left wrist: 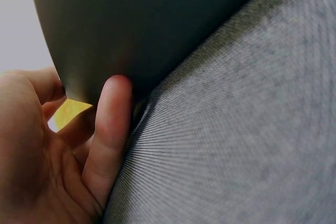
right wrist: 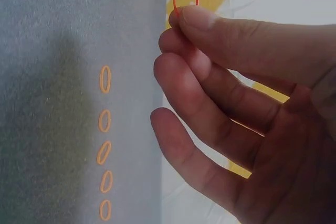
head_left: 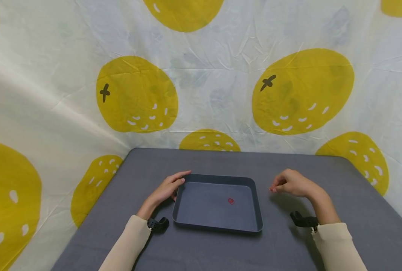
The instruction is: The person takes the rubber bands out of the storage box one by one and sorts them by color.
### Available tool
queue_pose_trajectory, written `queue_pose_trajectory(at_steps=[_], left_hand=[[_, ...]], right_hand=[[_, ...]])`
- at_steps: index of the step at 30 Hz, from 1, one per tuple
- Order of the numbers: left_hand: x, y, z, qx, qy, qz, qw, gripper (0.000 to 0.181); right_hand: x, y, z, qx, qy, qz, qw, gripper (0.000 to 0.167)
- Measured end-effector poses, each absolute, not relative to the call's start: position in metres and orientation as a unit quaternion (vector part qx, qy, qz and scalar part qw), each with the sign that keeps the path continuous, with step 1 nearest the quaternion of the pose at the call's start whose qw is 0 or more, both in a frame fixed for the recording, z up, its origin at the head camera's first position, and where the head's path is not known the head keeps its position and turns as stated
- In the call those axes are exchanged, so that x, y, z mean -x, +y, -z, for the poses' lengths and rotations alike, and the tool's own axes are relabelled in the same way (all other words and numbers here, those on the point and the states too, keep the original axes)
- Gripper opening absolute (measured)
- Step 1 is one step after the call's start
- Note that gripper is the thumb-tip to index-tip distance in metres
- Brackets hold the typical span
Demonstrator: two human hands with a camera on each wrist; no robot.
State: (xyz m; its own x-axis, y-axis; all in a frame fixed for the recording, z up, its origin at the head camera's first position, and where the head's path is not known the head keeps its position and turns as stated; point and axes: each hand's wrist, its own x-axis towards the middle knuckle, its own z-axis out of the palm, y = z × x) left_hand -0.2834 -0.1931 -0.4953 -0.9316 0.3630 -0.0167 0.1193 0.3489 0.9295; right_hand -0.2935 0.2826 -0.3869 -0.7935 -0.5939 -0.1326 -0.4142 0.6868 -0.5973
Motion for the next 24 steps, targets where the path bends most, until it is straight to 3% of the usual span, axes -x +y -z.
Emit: queue_pose_trajectory(at_steps=[24], left_hand=[[0.283, -0.193, 0.497, -0.157, 0.812, -0.551, 0.109, 0.045]], right_hand=[[0.300, 0.299, 0.417, 0.255, 0.890, 0.315, 0.208, 0.005]])
